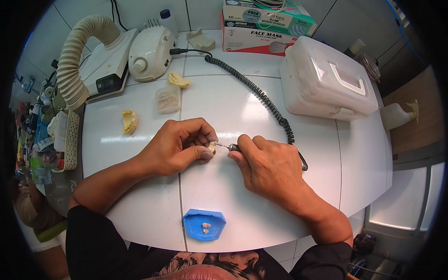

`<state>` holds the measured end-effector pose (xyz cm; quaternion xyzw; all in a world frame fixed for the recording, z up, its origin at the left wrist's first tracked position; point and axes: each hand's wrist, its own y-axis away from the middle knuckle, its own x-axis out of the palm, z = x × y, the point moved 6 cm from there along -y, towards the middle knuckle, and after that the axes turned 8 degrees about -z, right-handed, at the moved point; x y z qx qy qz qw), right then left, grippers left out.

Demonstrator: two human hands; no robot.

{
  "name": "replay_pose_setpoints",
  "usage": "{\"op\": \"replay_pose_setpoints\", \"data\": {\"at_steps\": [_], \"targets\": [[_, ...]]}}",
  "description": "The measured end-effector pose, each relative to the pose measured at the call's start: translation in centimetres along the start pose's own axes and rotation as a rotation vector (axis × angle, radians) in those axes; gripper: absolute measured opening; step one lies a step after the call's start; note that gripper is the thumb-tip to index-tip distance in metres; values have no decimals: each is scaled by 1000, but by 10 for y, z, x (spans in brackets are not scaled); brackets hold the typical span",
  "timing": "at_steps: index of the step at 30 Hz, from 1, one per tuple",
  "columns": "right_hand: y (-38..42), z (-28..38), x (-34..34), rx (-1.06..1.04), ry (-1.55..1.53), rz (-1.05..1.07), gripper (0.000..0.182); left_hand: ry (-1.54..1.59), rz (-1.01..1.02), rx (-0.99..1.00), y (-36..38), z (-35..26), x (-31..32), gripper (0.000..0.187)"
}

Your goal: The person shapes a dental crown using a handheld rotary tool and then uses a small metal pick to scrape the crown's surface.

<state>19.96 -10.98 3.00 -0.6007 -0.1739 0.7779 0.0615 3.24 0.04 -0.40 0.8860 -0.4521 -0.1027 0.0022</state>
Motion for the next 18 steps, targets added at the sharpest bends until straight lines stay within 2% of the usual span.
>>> {"op": "replay_pose_setpoints", "data": {"at_steps": [18], "targets": [[1,0,1,-17,-4,31,28,7,9,-21,0,1,1,19]]}}
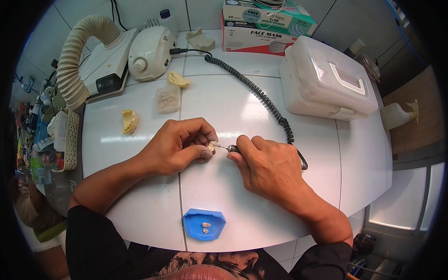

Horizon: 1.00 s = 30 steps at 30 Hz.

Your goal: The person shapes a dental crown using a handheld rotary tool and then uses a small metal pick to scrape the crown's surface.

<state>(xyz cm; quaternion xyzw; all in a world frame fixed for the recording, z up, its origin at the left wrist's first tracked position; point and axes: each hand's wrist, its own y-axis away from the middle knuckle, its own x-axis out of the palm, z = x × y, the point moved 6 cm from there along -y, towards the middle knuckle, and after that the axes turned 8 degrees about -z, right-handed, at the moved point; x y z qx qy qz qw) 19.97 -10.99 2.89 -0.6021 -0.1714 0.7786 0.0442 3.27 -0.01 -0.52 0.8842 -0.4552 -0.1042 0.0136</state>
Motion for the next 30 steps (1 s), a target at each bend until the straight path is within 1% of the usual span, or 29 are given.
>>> {"op": "replay_pose_setpoints", "data": {"at_steps": [5,7,10,17,30], "targets": [[0,0,0,14,-12,-15,28,-6,-1,7,0,0,0,20],[-1,0,0,-3,-3,3,28,30,-1,-3,0,0,0,20],[0,-2,-1,13,-30,-40,28,84,2,-6,-1,1,0,20],[-1,-1,-2,-8,-35,-48,28,144,2,-40,-2,2,-1,22],[-1,-2,1,-7,-50,-57,29,93,13,-12,-1,-1,-1,23]]}}
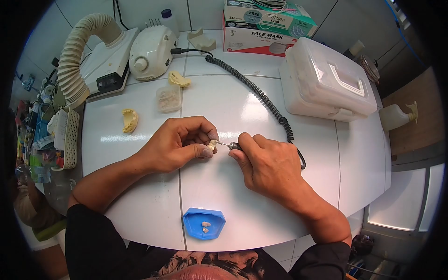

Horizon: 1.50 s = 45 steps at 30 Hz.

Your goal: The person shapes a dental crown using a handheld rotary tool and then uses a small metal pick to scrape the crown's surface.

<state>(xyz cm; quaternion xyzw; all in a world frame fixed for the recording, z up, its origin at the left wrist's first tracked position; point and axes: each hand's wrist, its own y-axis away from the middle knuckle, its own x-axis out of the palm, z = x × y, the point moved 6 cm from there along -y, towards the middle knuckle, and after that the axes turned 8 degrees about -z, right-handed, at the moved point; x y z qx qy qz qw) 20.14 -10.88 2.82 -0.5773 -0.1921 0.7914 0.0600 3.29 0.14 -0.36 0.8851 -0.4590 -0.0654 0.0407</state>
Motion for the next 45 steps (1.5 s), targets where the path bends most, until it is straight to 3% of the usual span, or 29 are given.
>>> {"op": "replay_pose_setpoints", "data": {"at_steps": [45], "targets": [[0,-4,-1,6,13,0,28,-22,-57,-10,0,4,-2,27]]}}
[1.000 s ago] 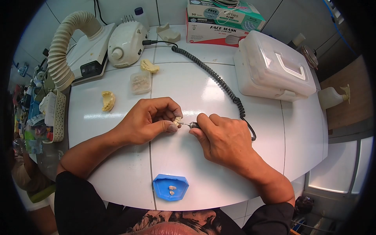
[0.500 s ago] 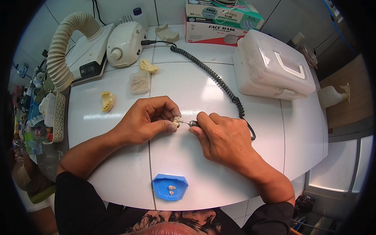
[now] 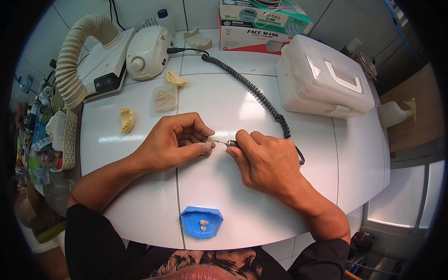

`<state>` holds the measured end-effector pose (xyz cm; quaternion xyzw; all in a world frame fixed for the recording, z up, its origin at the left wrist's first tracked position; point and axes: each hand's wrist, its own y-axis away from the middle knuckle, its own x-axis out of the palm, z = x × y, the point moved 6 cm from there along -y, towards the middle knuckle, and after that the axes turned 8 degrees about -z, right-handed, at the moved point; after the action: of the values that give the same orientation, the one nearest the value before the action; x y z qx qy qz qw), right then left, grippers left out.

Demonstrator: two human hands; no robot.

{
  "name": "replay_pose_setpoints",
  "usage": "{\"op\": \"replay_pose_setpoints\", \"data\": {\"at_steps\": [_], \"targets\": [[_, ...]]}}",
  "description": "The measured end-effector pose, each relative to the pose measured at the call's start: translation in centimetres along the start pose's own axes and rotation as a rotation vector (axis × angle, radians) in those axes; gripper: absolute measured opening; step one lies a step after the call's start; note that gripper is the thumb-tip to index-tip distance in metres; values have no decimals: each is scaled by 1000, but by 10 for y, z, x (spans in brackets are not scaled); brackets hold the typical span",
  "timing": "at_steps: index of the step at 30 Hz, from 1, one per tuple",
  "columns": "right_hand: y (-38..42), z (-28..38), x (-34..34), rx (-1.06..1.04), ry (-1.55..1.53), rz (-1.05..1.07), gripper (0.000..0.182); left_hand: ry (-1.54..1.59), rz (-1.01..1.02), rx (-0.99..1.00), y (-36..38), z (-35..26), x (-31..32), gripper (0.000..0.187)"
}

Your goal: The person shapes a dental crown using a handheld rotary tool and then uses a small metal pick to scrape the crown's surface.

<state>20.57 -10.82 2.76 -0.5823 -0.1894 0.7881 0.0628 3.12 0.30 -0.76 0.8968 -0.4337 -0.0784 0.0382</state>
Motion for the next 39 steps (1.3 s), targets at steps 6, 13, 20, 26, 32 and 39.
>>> {"op": "replay_pose_setpoints", "data": {"at_steps": [6,13,20,26,32,39], "targets": [[1,3,2,-24,25,0,29,7,22,-29,0,-4,0,26],[0,7,2,-17,64,-3,28,-51,28,-23,-1,-2,-1,26],[1,7,3,-15,72,-2,28,-86,8,-24,-1,-2,-1,28],[0,7,2,-19,71,-8,27,-95,-7,-40,-1,-4,-1,29],[0,8,3,-13,87,2,28,-107,-12,-35,-1,-3,0,28],[1,8,4,-15,107,3,29,-117,-14,-19,-1,-3,1,26]]}}
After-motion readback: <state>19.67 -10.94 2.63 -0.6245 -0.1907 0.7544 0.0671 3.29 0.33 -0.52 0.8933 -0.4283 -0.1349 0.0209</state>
